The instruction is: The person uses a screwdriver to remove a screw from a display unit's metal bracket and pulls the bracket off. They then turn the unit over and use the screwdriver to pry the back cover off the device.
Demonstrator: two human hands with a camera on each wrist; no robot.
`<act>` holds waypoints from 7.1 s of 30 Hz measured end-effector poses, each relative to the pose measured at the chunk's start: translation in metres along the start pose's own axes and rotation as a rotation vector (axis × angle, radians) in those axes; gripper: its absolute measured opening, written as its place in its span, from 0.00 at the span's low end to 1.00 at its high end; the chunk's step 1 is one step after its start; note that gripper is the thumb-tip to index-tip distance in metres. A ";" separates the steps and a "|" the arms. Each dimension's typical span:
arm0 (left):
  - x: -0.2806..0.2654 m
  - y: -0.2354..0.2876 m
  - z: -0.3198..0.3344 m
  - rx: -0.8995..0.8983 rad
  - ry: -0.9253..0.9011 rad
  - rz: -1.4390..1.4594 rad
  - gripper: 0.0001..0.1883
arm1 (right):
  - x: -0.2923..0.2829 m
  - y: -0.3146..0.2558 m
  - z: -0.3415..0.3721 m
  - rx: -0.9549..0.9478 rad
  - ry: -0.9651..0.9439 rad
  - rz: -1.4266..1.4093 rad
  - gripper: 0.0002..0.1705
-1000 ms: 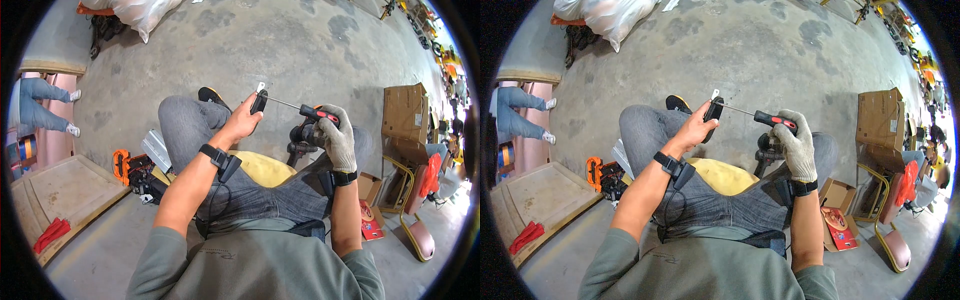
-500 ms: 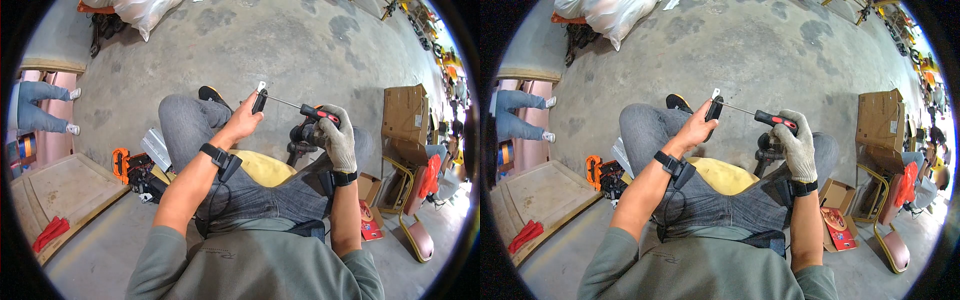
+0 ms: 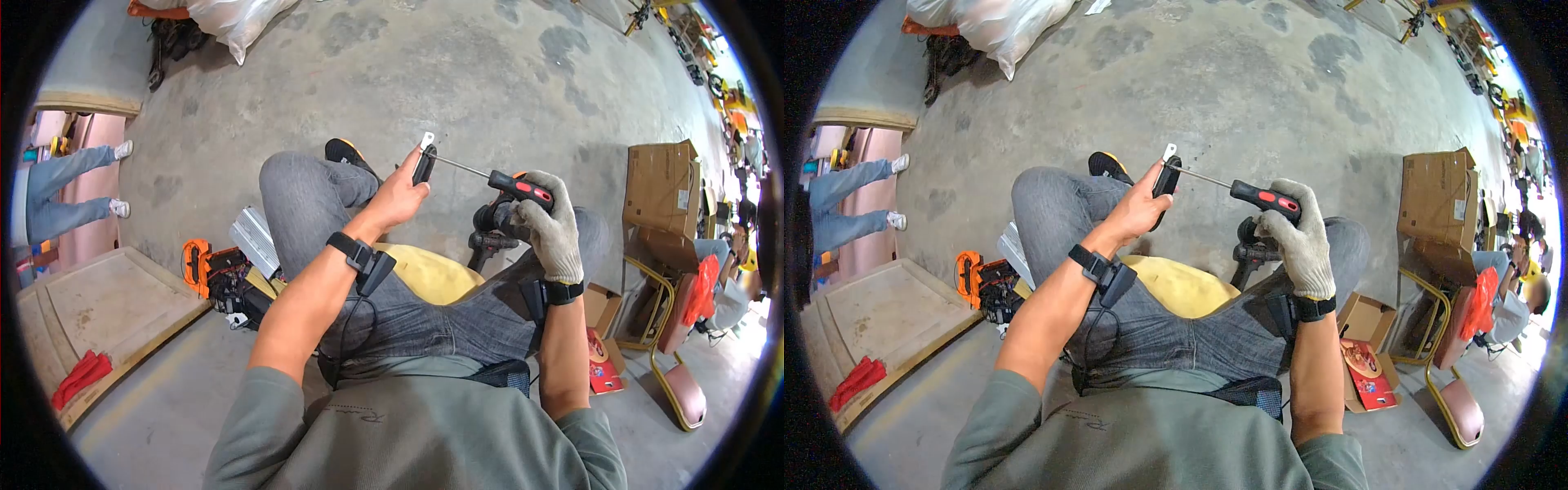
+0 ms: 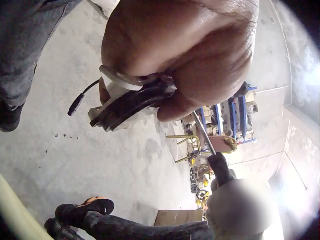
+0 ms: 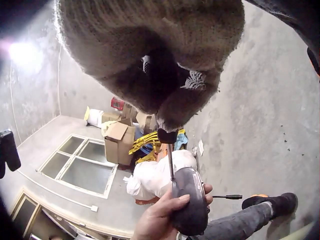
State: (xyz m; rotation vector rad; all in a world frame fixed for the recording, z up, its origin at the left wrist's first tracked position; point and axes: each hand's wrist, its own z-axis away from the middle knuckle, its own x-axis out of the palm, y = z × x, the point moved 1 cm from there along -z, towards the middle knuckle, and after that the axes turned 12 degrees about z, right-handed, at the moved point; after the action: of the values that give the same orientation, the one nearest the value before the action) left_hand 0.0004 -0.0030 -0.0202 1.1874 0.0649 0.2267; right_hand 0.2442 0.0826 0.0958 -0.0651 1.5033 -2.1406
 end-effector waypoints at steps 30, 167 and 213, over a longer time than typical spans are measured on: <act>-0.004 -0.007 -0.004 0.135 -0.009 -0.178 0.47 | 0.003 -0.001 -0.001 0.086 0.005 0.101 0.33; -0.001 0.004 -0.001 0.143 -0.030 -0.145 0.47 | 0.002 0.009 -0.005 0.151 -0.033 0.079 0.33; -0.034 0.026 0.001 -0.084 0.186 0.761 0.18 | 0.022 0.055 -0.206 0.271 -0.203 0.315 0.22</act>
State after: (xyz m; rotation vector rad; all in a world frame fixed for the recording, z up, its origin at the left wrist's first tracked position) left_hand -0.0358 -0.0017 0.0023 1.0598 -0.2379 0.9984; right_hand 0.1792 0.2368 -0.0377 0.0465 1.0244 -1.9929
